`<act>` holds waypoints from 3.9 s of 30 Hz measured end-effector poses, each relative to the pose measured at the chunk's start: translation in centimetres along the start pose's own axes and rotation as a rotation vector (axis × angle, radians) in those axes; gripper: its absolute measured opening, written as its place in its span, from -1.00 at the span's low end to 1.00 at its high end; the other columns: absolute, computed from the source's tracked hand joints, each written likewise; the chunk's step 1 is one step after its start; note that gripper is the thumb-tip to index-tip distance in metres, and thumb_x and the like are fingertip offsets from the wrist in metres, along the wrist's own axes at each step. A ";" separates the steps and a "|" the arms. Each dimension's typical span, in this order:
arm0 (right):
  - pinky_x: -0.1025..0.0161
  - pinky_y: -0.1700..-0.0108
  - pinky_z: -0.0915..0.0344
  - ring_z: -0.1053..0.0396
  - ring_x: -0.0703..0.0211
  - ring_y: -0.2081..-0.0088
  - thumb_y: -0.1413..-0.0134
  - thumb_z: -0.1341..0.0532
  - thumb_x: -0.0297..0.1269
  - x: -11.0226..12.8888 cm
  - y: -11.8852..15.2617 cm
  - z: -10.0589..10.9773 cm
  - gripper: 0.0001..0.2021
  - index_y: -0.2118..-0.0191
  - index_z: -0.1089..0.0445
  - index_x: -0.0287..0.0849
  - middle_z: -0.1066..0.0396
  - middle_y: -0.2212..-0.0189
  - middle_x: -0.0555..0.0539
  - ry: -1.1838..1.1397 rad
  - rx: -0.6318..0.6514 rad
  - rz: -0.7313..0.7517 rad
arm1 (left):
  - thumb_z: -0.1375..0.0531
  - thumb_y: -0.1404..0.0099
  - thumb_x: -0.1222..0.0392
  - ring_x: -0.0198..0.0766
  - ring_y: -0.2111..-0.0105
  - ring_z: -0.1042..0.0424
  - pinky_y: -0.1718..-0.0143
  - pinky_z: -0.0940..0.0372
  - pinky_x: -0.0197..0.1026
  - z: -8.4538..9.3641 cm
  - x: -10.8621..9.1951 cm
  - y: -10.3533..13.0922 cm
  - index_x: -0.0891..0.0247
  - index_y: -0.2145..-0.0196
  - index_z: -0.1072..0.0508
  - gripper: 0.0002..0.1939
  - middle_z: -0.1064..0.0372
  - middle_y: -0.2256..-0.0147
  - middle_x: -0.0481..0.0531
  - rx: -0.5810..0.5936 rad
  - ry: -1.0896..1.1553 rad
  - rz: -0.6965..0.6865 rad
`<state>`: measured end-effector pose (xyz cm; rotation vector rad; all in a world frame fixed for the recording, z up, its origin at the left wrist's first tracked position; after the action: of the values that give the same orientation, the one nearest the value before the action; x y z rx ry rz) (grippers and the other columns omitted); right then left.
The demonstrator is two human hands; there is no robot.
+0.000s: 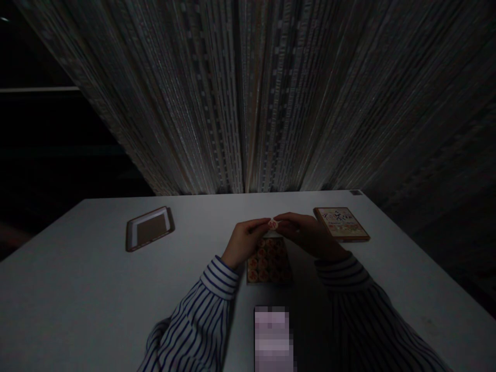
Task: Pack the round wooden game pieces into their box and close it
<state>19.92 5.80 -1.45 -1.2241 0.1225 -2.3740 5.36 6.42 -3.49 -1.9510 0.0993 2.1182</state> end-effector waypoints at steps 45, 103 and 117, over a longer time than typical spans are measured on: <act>0.28 0.31 -0.26 -0.40 0.19 0.35 -0.10 -0.11 -0.22 -0.3 0.2 -0.9 -0.79 0.20 -0.42 -0.13 -0.48 0.38 -0.08 0.359 0.120 0.195 | -0.13 -0.18 0.23 -0.22 0.30 -0.47 0.24 -0.34 -0.21 0.1 1.9 -0.3 0.28 0.30 -0.53 -0.81 -0.52 0.31 0.07 0.019 -0.249 -0.039; 0.20 0.15 -0.31 -0.40 0.13 0.21 -0.03 -0.17 -0.33 -4.8 0.3 -1.9 -0.79 0.19 -0.46 -0.15 -0.46 0.24 -0.14 0.442 0.391 -0.035 | -0.04 -0.23 0.22 -0.13 0.09 -0.37 0.03 -0.20 -0.14 1.9 2.2 0.0 0.24 0.13 -0.48 -0.69 -0.45 0.13 0.12 0.138 -0.997 -0.021; 0.21 0.18 -0.30 -0.38 0.17 0.26 -0.01 -0.18 -0.37 -5.2 0.5 -1.6 -0.82 0.22 -0.45 -0.11 -0.46 0.29 -0.07 0.458 0.351 -0.010 | -0.04 -0.23 0.21 -0.14 0.10 -0.37 0.03 -0.20 -0.13 1.9 2.5 0.1 0.22 0.14 -0.47 -0.70 -0.44 0.13 0.10 0.144 -0.980 -0.063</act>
<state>21.39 7.42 -6.44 -0.5133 -0.1517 -2.5076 3.37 7.14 -5.76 -0.6706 -0.0024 2.6593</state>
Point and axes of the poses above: each hand's wrist, its own y-axis away from the middle knuckle, its own z-axis out of the back of the hand, x = y × z, the point moved 5 cm from there along -y, towards the middle knuckle
